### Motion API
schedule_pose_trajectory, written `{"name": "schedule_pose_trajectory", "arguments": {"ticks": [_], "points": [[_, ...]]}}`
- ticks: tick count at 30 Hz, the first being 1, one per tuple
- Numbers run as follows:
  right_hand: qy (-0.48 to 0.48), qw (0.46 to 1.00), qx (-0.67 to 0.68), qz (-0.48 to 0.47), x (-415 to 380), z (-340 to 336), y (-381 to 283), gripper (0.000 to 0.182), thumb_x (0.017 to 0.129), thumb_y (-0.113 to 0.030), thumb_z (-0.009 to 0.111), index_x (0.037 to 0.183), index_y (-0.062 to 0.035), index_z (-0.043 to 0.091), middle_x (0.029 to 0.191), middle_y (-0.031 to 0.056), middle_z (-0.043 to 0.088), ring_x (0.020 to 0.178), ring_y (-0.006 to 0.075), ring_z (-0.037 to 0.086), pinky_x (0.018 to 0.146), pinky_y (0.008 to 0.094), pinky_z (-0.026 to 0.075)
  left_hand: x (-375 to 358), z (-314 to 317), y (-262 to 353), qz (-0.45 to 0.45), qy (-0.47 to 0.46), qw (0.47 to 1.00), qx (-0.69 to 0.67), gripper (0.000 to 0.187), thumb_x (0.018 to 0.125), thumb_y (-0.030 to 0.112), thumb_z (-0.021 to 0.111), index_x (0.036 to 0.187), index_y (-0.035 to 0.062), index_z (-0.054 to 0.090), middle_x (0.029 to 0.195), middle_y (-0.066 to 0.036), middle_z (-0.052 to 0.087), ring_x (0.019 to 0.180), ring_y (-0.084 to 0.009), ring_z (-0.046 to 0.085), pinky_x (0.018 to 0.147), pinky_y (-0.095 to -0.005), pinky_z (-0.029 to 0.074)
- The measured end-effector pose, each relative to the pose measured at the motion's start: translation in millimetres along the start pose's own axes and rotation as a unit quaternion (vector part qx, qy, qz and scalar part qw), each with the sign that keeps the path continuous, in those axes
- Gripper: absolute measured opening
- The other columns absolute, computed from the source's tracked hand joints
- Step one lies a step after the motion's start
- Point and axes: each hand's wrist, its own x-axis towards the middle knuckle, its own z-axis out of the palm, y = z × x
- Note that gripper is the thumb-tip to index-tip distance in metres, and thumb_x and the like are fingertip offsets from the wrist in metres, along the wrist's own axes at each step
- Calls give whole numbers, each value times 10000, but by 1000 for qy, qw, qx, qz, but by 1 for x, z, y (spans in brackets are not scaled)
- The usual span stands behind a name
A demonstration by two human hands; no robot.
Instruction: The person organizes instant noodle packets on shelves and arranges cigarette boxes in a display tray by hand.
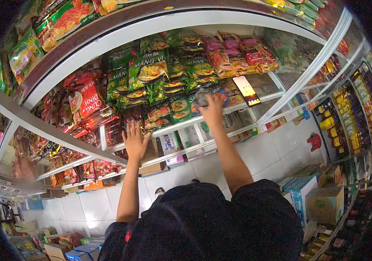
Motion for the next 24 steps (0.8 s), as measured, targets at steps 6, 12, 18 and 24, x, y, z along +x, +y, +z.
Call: {"name": "schedule_pose_trajectory", "arguments": {"ticks": [6,12,18,24], "points": [[-194,955,160,-160,-73,87,-126,534,642,-127,662,1142,-71,482,1107,201,478,1033,395,469,866,455,393,3,-10,20,25,58,971,-232,657,840,507,415,1323,67,350,1392,-162,286,1294,-340,233,1049,-480,150],[-347,898,255,-91,-17,-15,-90,722,672,-98,700,1301,-32,350,1314,160,408,1217,259,395,1015,324,308,13,-16,20,62,79,985,-142,580,687,342,665,1192,112,497,1187,-191,470,1107,-382,420,929,-457,344],[-64,956,-284,47,76,-100,113,409,772,-413,584,1123,-203,573,1259,162,418,1206,354,318,958,496,281,3,-31,-14,-127,159,977,-70,561,625,206,705,1140,90,513,1099,-206,489,1025,-408,442,869,-462,381],[-151,933,-321,68,102,-73,127,488,786,-560,482,1200,-305,517,1421,147,201,1319,362,106,1023,563,139,4,-22,9,-111,163,978,-69,545,625,234,695,1123,89,528,1057,-189,488,1031,-397,425,881,-457,359]]}}
